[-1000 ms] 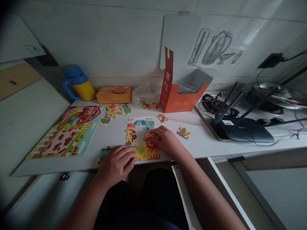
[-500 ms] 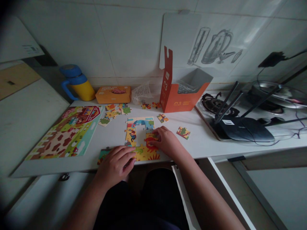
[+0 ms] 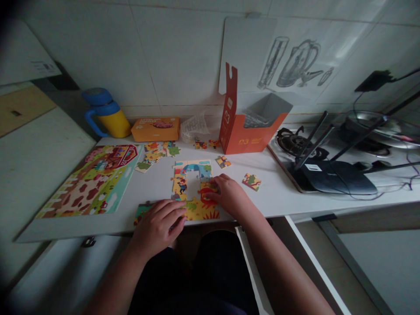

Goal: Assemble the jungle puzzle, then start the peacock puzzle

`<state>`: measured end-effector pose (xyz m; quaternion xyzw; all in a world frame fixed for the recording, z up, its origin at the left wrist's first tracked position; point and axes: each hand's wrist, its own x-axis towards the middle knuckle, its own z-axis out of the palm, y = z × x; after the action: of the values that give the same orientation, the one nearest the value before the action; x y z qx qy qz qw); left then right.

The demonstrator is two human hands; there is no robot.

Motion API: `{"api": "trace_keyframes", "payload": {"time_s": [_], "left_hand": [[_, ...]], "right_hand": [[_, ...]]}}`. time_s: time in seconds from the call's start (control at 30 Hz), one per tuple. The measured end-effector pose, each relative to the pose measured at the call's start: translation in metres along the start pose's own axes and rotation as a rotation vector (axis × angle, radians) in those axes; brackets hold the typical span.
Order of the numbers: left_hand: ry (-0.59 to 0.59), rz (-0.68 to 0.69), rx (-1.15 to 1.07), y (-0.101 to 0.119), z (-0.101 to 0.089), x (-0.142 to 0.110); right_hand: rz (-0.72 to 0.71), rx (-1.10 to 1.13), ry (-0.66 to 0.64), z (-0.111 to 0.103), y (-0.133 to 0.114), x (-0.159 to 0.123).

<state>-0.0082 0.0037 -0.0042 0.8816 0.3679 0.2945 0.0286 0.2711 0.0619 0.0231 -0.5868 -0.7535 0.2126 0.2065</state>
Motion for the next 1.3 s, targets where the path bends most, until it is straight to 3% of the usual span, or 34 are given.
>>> {"api": "trace_keyframes", "payload": {"time_s": [0.27,0.4,0.53,0.8,1.3], "left_hand": [[-0.025,-0.03,-0.026,0.007,-0.007,0.006],[-0.051,-0.007,0.02,0.027,-0.008,0.024],[-0.11,-0.005,0.018,0.041,0.005,0.046],[-0.102,0.0,0.031,0.033,0.037,0.049],[-0.173,0.001,-0.034,0.033,0.033,0.048]], "right_hand": [[-0.026,-0.011,0.067,-0.001,-0.001,0.001],[-0.038,-0.057,0.143,0.003,0.005,0.006],[-0.037,-0.069,0.188,0.01,0.011,0.006],[-0.072,-0.009,0.209,0.013,0.015,0.003],[-0.062,-0.006,0.18,0.012,0.014,0.002]]}}
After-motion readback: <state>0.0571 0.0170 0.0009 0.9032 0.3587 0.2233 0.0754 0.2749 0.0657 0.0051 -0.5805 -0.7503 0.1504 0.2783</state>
